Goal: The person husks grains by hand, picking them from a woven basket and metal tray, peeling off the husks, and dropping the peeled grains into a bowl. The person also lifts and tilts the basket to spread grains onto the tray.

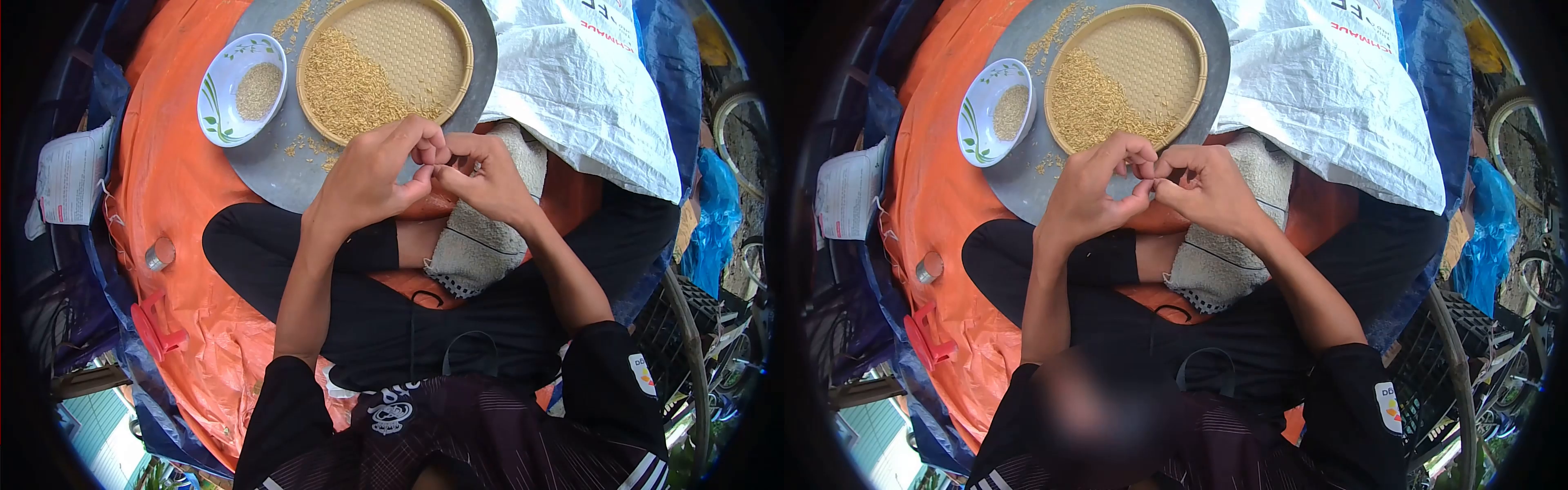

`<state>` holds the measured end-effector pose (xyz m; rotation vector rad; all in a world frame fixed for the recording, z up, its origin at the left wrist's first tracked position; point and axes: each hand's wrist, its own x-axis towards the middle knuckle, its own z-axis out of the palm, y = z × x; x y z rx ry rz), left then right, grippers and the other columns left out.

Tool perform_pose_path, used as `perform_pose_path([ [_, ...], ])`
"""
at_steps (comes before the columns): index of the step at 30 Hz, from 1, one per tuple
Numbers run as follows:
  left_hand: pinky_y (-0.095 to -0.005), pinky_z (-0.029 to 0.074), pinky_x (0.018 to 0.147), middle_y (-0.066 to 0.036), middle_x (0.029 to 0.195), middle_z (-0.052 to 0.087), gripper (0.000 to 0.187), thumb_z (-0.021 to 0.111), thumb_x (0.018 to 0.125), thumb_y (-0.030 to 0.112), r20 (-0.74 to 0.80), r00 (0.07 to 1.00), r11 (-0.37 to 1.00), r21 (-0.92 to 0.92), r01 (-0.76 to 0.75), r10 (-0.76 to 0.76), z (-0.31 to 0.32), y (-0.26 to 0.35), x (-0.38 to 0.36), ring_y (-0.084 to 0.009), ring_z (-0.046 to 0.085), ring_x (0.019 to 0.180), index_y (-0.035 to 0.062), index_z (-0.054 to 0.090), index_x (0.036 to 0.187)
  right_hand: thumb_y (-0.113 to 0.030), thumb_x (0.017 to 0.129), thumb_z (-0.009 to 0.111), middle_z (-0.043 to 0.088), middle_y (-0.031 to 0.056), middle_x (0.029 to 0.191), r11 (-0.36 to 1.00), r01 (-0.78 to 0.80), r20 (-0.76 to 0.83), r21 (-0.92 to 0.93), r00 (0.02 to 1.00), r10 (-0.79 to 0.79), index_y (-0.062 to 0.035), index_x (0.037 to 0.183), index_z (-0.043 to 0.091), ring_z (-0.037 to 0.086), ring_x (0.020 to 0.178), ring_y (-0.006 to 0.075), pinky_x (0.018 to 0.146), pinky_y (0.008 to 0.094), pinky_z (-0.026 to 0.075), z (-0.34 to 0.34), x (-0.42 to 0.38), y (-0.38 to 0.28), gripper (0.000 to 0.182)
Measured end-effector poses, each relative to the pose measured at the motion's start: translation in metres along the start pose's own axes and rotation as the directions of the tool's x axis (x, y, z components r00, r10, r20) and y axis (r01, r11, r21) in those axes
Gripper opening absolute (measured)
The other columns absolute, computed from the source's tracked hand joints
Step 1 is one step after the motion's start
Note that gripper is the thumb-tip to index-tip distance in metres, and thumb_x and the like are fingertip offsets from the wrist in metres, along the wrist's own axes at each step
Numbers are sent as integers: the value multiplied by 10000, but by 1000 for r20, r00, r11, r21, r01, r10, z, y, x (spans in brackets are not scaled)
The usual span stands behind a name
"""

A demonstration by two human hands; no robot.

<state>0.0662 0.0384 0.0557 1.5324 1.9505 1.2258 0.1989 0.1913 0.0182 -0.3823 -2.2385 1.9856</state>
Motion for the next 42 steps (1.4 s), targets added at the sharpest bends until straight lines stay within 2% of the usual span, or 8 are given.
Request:
perform_pose_path([
  [9,-314,549,751,-54,935,702,323,739,779,-35,24,999,1000,-13,-22,23,4,-1,0,-180,703,845,52,631,1071,-91,794,658,549,-5,631,998,-16,-37,58,999,18,17,764,629,504,629,33,557,256,396,2,-1,1,115],
  [12,-328,560,757,-61,937,695,315,731,766,-54,10,999,999,15,-49,49,8,-3,0,-188,703,857,41,635,1050,-92,791,652,537,-12,630,1000,14,-48,7,999,-13,13,754,616,485,632,26,556,248,381,1,-1,4,117],
  [15,-333,563,752,-65,926,689,305,730,759,-61,-21,997,997,42,-68,69,9,-2,1,-192,700,848,34,637,1034,-100,800,651,563,-14,644,995,-22,-35,96,999,25,19,784,657,481,629,20,552,240,376,1,0,7,121],
  [21,-338,555,758,-70,918,686,304,735,739,-56,-55,996,995,81,-66,70,5,-4,2,-208,696,843,34,638,1014,-102,812,657,635,-1,689,1000,7,-71,4,997,-7,27,896,739,482,614,17,543,231,370,1,-1,-1,175],
  [27,-342,545,752,-59,902,687,300,731,733,-45,-49,994,990,103,-93,98,6,-4,2,-210,690,836,45,638,1004,-94,793,660,635,18,706,1000,23,-71,-18,997,-24,33,866,711,513,638,36,557,252,392,-1,-2,-2,154],
  [33,-326,531,735,-42,888,686,311,730,743,-37,-83,990,992,55,-110,114,4,-3,2,-194,686,829,61,635,1022,-82,814,642,622,16,707,995,96,-100,-16,990,-97,30,816,677,504,654,49,575,259,390,0,-1,-1,118],
  [36,-347,534,697,-50,845,677,268,715,778,-8,-143,988,998,-39,-58,52,0,-2,2,-204,686,766,67,631,1021,-84,845,630,621,2,709,999,20,-86,48,996,-16,26,793,663,511,671,48,584,255,385,-1,-2,4,126],
  [42,-294,493,709,-19,843,655,284,696,838,23,-87,996,980,-201,-3,-15,-11,-9,0,-138,650,791,56,600,1103,-99,875,624,616,-5,699,997,2,-72,78,997,3,24,782,658,520,686,48,586,260,387,0,-2,2,158],
])
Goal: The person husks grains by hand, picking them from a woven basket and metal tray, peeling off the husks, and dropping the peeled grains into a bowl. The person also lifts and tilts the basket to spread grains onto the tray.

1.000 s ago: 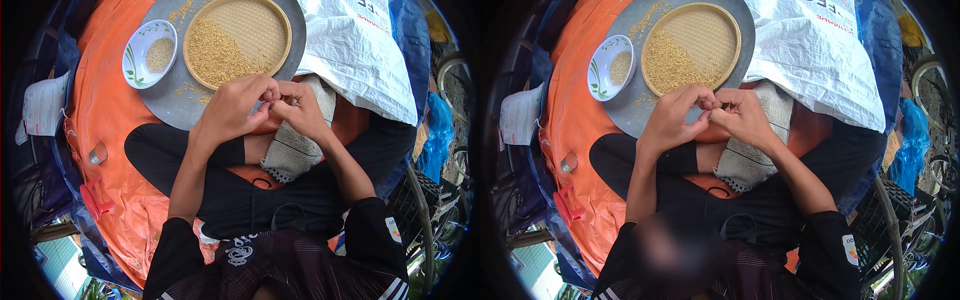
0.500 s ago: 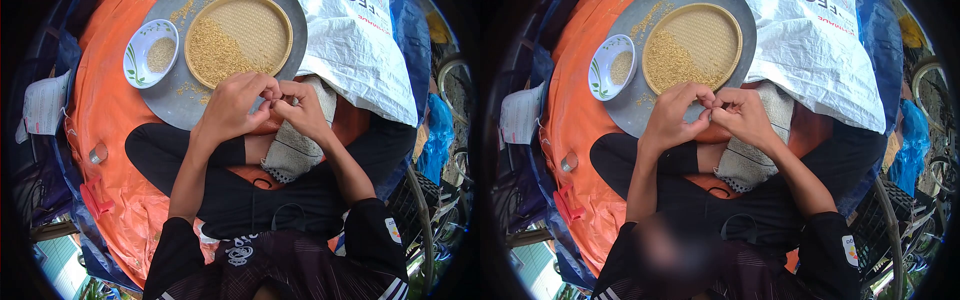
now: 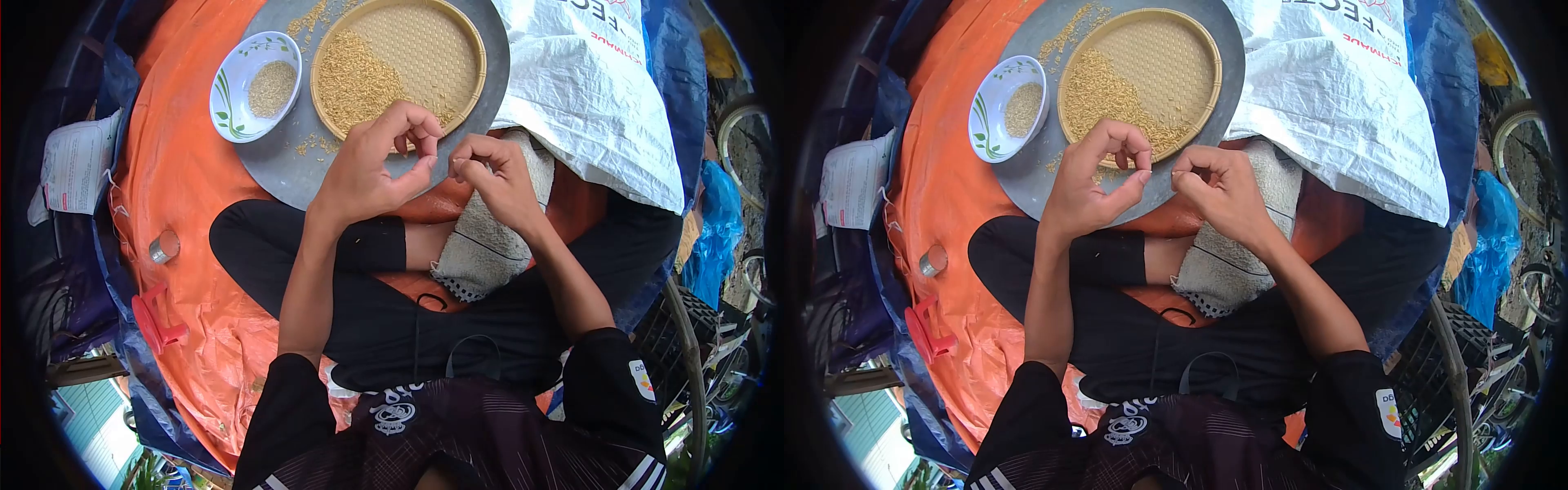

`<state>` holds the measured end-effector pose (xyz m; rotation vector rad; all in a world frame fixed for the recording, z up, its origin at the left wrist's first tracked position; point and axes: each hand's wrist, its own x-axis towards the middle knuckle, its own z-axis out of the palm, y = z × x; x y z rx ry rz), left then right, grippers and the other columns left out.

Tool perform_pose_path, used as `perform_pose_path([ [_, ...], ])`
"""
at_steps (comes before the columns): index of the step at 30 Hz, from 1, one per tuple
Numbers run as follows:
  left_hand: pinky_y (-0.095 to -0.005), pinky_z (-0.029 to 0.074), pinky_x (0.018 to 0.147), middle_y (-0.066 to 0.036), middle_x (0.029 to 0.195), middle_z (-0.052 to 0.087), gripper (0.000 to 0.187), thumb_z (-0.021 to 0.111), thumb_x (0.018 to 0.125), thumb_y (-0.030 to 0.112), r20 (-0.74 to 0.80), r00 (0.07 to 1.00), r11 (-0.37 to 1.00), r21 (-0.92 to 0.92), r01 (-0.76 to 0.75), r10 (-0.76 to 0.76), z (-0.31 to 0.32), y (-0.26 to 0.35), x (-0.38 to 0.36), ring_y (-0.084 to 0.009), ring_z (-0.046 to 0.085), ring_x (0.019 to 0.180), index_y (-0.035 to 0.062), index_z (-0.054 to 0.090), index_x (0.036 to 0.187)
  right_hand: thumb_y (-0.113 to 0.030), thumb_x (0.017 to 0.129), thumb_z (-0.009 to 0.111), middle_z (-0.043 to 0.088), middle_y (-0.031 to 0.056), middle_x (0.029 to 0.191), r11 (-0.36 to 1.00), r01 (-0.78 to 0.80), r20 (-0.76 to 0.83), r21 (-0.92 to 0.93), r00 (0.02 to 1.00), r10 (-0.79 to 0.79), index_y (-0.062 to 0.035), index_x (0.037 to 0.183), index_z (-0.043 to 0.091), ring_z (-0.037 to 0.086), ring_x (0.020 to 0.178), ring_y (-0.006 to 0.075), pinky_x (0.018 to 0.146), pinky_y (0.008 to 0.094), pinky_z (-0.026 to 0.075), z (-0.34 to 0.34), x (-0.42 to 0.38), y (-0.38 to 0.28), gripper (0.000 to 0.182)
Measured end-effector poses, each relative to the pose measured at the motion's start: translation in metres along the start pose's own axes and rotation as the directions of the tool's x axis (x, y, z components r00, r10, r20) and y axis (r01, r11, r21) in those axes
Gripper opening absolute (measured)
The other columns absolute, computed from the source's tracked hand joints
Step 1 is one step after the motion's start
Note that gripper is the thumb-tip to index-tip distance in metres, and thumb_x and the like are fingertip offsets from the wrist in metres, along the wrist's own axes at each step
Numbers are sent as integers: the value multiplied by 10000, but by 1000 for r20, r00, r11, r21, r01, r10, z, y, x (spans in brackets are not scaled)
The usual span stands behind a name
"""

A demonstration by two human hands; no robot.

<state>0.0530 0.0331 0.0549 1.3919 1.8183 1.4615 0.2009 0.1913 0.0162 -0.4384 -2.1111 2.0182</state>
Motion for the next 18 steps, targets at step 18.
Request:
perform_pose_path([
  [18,-312,515,710,-67,874,712,219,758,890,127,-501,828,758,431,490,-250,-62,-55,-11,-154,673,768,25,648,1050,-72,855,624,634,41,720,975,104,134,-196,988,-79,16,775,646,571,629,91,563,262,432,2,-1,-9,121],
])
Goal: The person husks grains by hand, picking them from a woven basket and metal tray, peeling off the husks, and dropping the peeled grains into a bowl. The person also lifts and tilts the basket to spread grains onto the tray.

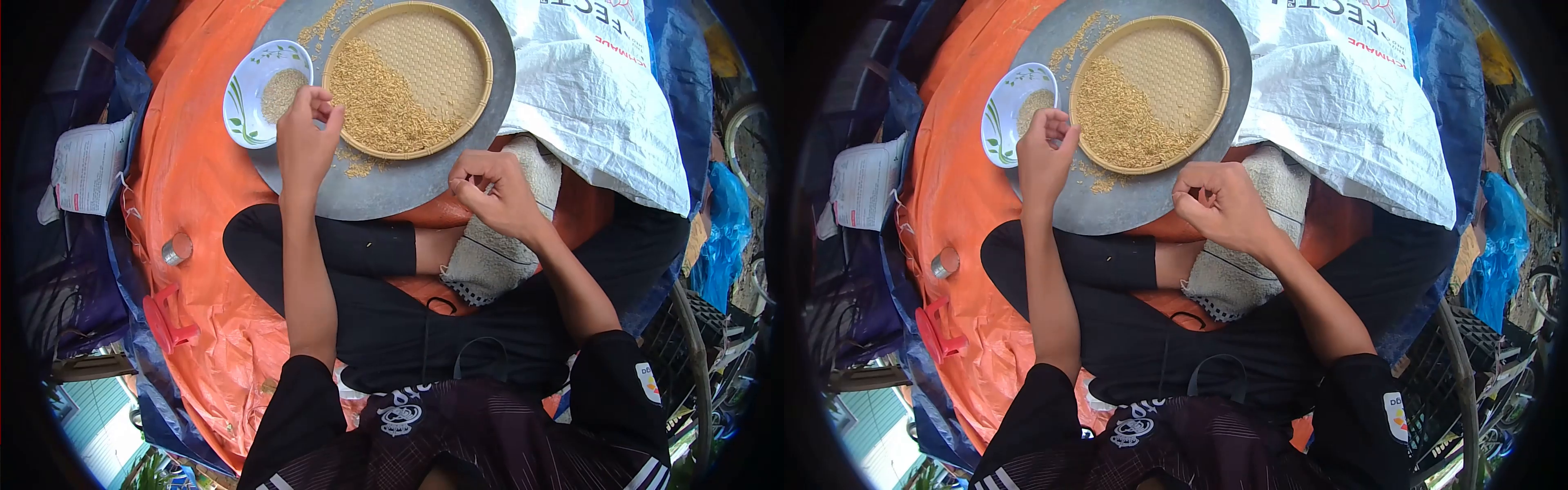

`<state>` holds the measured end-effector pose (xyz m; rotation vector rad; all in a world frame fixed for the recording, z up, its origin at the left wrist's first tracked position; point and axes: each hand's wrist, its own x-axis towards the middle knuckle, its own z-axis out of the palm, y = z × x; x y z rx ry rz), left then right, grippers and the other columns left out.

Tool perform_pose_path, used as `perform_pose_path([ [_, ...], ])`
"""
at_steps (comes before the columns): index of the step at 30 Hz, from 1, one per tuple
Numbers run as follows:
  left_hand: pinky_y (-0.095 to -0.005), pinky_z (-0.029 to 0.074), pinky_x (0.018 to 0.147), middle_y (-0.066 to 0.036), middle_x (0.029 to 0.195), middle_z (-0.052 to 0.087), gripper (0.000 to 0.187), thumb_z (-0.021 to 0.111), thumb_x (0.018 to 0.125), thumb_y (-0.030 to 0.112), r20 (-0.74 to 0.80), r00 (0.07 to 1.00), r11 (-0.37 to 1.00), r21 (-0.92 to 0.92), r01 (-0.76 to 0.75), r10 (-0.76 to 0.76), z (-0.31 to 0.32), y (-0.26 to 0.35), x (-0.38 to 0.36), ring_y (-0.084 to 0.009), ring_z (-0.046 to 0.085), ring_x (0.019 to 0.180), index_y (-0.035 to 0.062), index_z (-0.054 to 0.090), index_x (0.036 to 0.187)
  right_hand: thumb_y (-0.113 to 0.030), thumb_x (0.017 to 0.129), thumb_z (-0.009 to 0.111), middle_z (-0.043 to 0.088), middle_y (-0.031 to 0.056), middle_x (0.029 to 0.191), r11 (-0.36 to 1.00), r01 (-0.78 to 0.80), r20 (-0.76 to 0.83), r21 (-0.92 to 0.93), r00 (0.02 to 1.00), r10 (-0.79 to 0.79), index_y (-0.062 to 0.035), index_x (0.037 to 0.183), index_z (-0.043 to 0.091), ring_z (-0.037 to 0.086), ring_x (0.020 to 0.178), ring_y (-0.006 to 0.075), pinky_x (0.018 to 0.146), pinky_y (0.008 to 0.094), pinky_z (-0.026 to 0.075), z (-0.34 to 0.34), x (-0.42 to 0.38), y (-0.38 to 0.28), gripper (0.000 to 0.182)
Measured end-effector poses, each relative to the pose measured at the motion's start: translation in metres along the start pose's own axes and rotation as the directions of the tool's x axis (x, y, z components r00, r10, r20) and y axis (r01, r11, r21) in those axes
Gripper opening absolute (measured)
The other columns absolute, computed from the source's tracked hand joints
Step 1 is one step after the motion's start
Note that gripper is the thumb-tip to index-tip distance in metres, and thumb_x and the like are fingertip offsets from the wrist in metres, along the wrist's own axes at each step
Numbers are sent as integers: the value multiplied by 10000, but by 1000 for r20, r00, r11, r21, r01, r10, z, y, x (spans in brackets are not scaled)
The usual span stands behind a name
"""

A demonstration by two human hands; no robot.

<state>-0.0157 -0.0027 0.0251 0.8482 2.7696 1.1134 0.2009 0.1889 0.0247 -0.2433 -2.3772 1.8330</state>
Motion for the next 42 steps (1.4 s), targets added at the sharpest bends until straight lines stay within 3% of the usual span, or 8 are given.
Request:
perform_pose_path([
  [3,-438,550,766,-132,965,709,238,742,862,97,234,945,971,9,-238,229,38,26,-16,-335,709,877,27,632,1061,-78,849,651,643,66,737,995,33,36,-98,999,-30,11,787,661,605,623,146,577,292,463,2,0,-1,109],
  [9,-467,548,816,-156,1010,712,195,711,871,49,317,882,931,-8,-364,347,63,27,-25,-368,700,935,30,656,1057,-137,852,724,646,106,787,917,245,91,-314,969,-227,-27,816,684,655,710,300,640,399,510,7,1,7,123],
  [18,-430,562,721,-164,923,736,140,682,898,0,199,932,950,-137,-280,303,60,24,-19,-346,730,853,13,669,1037,-187,898,751,625,102,771,856,270,35,-441,958,-284,-42,822,699,624,694,308,630,419,495,9,1,9,171],
  [24,-339,568,728,-121,920,760,170,742,896,18,192,975,931,-364,-33,110,50,39,-19,-189,749,843,14,652,1041,-239,909,738,630,99,776,867,223,-3,-446,968,-250,-49,824,698,646,701,316,650,441,514,9,1,11,213],
  [27,-283,571,779,-90,961,762,221,759,903,1,252,964,781,-618,89,89,50,41,-20,-123,728,891,19,615,1069,-142,888,771,654,96,793,885,203,-97,-420,959,-266,-37,866,717,643,681,264,615,358,507,9,2,11,120],
  [30,-262,574,827,-99,995,756,261,751,913,-26,352,930,546,-803,241,107,48,53,-27,-122,720,930,28,569,1092,-135,887,759,672,116,840,963,72,-220,-259,967,-131,-29,929,726,666,690,275,608,369,530,7,2,4,119],
  [39,-246,564,816,-124,999,763,285,767,903,-21,445,884,464,-819,337,143,53,65,-38,-135,723,923,41,552,1080,-83,864,768,688,112,853,980,57,-339,-192,933,-121,-18,1014,748,667,668,210,591,313,519,5,4,4,165],
  [42,-234,523,771,-88,977,779,266,794,887,17,414,892,583,-776,241,182,53,64,-37,-111,721,915,53,580,1041,-80,866,763,705,102,835,992,30,-348,-125,935,-72,-12,1007,762,651,639,167,586,292,505,6,4,6,156],
])
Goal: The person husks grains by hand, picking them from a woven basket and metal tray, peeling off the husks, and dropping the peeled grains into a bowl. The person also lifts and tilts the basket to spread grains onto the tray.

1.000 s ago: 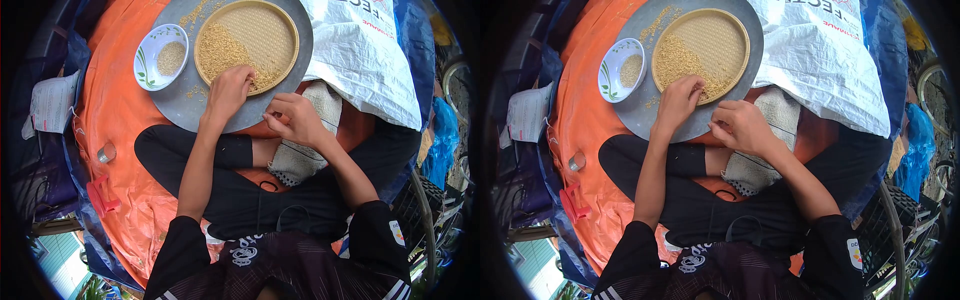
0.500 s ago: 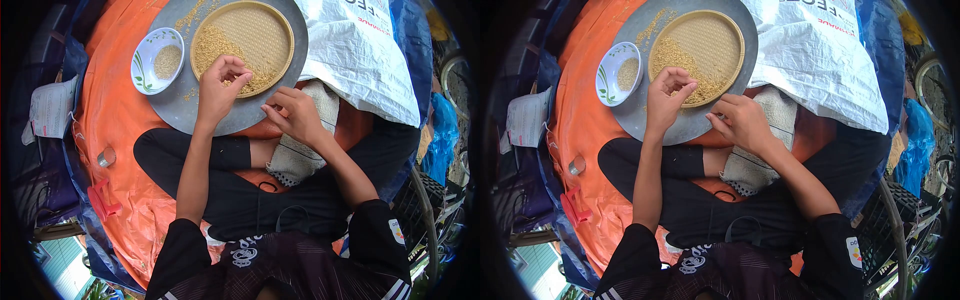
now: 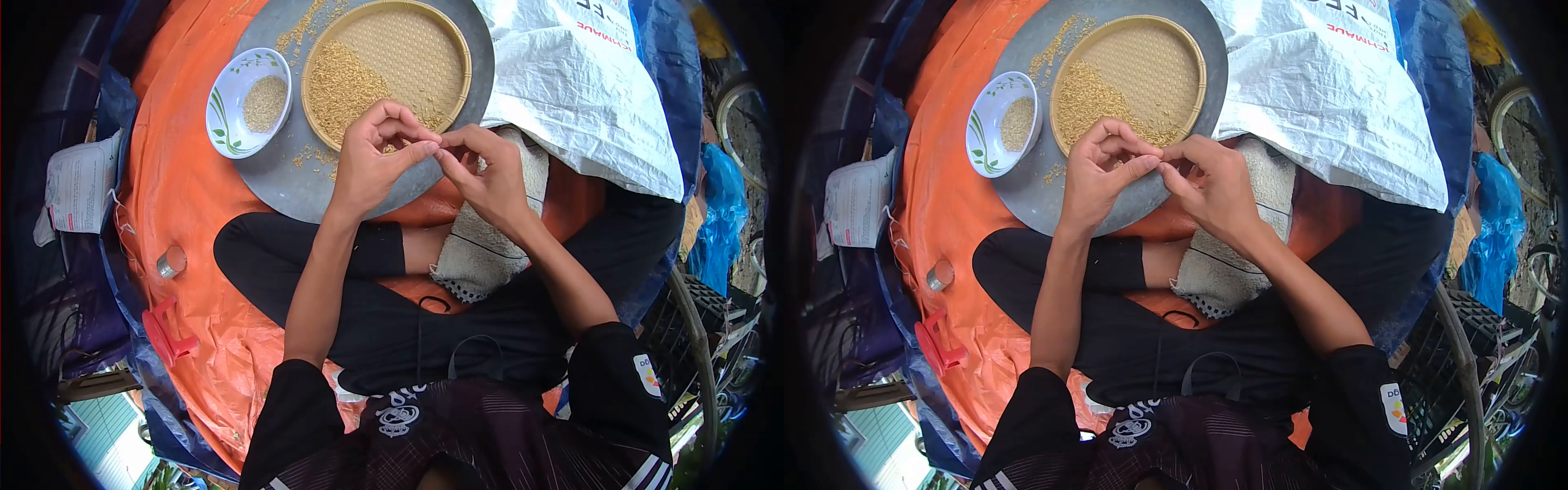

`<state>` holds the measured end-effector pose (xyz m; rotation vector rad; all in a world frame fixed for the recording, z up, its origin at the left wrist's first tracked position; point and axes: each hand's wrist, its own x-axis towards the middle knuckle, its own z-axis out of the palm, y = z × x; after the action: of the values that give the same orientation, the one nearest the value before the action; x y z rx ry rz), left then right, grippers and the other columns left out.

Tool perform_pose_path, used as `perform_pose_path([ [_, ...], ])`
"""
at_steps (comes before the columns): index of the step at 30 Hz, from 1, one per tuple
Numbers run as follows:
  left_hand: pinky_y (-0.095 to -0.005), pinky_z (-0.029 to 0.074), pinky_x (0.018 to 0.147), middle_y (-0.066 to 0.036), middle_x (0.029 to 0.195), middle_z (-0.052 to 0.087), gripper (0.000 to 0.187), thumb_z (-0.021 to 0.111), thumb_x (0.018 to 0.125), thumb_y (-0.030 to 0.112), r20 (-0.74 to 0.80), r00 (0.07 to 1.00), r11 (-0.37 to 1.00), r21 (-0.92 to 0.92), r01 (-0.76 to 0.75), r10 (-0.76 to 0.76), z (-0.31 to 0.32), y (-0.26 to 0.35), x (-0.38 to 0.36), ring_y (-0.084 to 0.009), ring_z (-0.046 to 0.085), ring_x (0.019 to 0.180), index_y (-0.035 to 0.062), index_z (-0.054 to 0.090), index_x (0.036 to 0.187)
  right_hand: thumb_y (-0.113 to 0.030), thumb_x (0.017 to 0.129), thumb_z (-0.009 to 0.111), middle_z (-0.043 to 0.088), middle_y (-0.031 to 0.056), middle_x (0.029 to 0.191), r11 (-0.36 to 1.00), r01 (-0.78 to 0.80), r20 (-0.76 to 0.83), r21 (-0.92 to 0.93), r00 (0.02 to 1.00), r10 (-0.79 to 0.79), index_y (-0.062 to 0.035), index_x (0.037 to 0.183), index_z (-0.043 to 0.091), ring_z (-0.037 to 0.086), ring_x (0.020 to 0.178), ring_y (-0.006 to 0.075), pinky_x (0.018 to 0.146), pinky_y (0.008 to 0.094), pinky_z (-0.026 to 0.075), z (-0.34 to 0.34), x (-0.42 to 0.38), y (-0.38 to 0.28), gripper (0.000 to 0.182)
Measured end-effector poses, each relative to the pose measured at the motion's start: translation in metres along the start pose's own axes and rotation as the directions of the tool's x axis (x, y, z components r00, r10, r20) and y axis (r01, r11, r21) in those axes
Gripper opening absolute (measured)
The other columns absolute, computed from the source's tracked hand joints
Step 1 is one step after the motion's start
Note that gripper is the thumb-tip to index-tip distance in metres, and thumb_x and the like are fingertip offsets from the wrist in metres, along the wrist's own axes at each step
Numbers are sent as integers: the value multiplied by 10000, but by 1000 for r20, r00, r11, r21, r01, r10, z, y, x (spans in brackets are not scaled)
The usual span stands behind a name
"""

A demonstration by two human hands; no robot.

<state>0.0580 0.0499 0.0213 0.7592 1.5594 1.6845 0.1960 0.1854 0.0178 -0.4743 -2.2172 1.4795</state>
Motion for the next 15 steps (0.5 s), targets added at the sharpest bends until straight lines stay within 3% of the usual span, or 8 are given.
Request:
perform_pose_path([
  [3,-234,486,743,-49,942,790,230,820,862,52,7,997,985,152,-77,77,1,1,0,-83,718,904,62,632,995,-81,873,754,719,86,813,993,-101,31,58,995,99,-4,982,775,637,631,118,585,272,493,-1,0,3,134],
  [6,-267,517,759,-46,916,788,211,829,840,50,-8,989,933,331,-138,149,4,4,-1,-98,733,882,49,668,976,-81,877,747,725,73,804,990,-117,39,79,993,114,5,964,776,631,630,92,579,260,484,-2,1,5,126],
  [9,-291,542,769,-61,896,782,217,830,828,47,0,964,858,456,-237,267,8,11,-2,-128,748,857,37,680,984,-87,875,748,720,73,803,991,-104,39,83,994,101,4,958,776,634,618,97,571,261,486,-1,0,8,126],
  [12,-309,557,780,-71,887,778,226,827,823,35,-7,966,845,485,-224,259,8,14,-3,-155,758,846,27,671,986,-107,878,746,723,86,811,997,-80,55,18,995,79,-4,963,778,650,610,126,566,278,497,-2,0,5,137],
  [15,-255,473,714,-34,891,779,230,828,851,52,-8,973,853,482,-200,233,5,15,-4,-95,717,856,44,669,1017,-130,877,741,725,109,825,999,-44,58,-25,997,45,-13,963,780,672,611,177,571,307,518,-2,1,0,151],
])
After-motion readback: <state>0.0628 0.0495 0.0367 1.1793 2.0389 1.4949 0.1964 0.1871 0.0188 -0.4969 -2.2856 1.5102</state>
